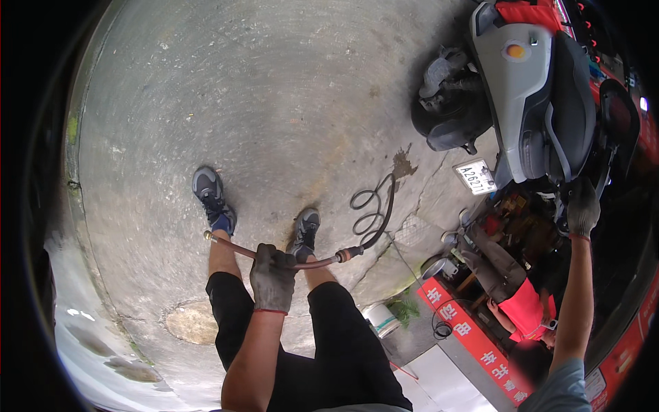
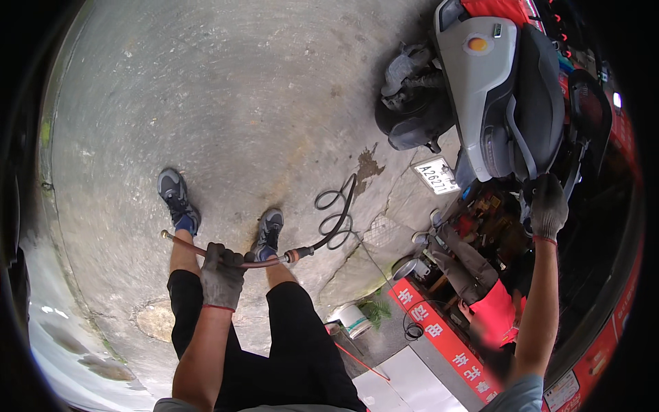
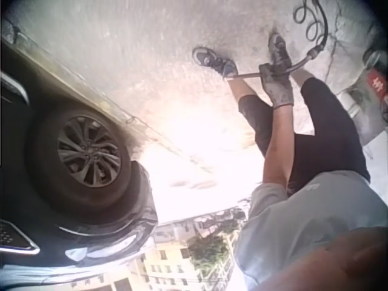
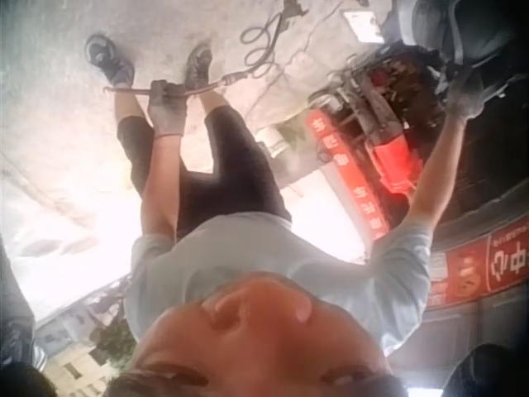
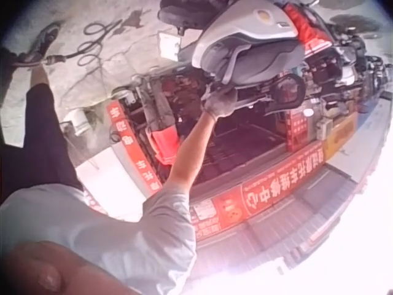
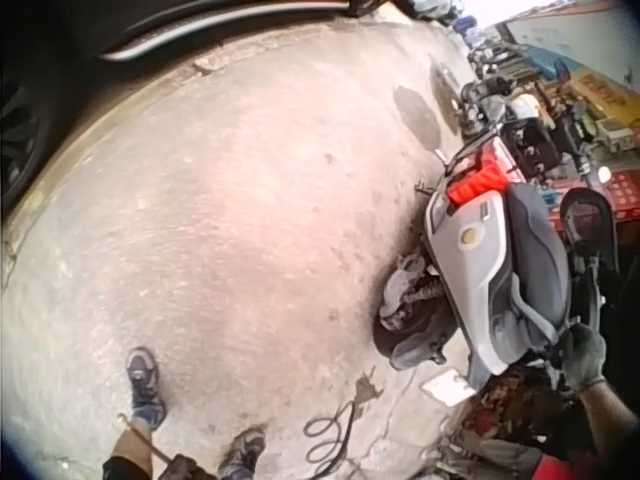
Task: Using a screwdriver and air compressor hose to service or repair a scooter's wheel and internal components.
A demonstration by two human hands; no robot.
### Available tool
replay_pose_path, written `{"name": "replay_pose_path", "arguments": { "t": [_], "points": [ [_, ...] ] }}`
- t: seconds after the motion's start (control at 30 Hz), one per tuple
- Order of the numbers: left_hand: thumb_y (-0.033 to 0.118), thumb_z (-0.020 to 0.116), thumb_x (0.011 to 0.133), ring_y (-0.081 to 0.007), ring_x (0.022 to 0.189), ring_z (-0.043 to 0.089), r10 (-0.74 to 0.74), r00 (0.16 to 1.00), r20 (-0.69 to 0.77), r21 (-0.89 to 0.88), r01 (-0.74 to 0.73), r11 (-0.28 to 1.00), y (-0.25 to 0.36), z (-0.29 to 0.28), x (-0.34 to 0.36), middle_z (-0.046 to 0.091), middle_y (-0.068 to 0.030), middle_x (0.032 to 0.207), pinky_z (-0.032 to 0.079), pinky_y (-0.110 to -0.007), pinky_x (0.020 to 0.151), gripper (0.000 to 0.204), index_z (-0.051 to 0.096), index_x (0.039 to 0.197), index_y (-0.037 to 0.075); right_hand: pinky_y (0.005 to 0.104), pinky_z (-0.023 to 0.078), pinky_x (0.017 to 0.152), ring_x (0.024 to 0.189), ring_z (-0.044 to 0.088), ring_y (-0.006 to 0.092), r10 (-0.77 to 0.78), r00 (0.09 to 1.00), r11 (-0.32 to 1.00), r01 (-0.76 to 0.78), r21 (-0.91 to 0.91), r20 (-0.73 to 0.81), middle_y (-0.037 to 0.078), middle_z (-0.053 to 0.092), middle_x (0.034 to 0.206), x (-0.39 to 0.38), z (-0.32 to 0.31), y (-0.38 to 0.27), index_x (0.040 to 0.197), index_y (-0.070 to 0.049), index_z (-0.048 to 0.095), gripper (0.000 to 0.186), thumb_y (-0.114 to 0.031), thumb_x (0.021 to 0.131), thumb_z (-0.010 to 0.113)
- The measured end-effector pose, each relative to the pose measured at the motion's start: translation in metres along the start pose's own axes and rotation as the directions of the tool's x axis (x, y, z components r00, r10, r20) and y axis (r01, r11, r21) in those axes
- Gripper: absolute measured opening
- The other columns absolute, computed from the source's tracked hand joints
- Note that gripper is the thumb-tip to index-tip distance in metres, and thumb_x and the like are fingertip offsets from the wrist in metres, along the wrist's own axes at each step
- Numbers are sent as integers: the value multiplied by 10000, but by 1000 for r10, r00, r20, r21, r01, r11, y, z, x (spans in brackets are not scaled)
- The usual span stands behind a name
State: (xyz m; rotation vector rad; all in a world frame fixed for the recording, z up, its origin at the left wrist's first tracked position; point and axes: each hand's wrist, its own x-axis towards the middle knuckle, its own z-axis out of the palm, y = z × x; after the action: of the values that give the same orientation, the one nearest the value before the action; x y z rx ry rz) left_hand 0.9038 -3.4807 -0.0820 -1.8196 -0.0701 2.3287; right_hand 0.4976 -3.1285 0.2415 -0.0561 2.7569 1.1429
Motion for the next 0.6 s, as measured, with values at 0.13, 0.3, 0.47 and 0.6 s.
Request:
{"name": "replay_pose_path", "arguments": {
  "t": [0.13, 0.3, 0.47, 0.6],
  "points": [
    [254, 577, 938, -229, 594, 512, -16, 1000, 24, -5, 16, 1000, -16, 0, -6, 429, -34, 604, 501, -537, 793, 225, 513, 795, 92, 412, 485, 697, 829, 653, 334, -8, 1000, 1000, 8, 9, 4, 100, 674, 865, 0, -4, 0, 925, -122, 645, 359, -393, 961, 413],
    [259, 568, 948, -191, 560, 459, 32, 997, 69, 63, -37, 997, -43, -2, -11, 383, -9, 582, 508, -529, 808, 262, 460, 747, 130, 445, 489, 724, 835, 625, 369, -338, 941, 936, 335, -111, -5, 138, 658, 873, 2, -7, 10, 897, -91, 645, 291, -332, 945, 488],
    [289, 505, 983, -206, 544, 441, 89, 993, 75, 56, -93, 994, -88, -11, -6, 372, -17, 569, 502, -547, 809, 285, 464, 748, 134, 457, 497, 722, 817, 631, 368, -585, 806, 792, 544, -279, -90, 170, 649, 818, -3, -4, 21, 833, -60, 656, 283, -304, 905, 533],
    [315, 475, 995, -215, 558, 457, 110, 992, 69, 17, -111, 994, -127, -26, 0, 380, -21, 568, 500, -556, 809, 298, 484, 762, 128, 467, 492, 776, 828, 643, 377, -317, 940, 947, 307, -90, -130, 204, 658, 823, -7, 1, 21, 812, -44, 685, 383, -378, 881, 512]
  ]
}}
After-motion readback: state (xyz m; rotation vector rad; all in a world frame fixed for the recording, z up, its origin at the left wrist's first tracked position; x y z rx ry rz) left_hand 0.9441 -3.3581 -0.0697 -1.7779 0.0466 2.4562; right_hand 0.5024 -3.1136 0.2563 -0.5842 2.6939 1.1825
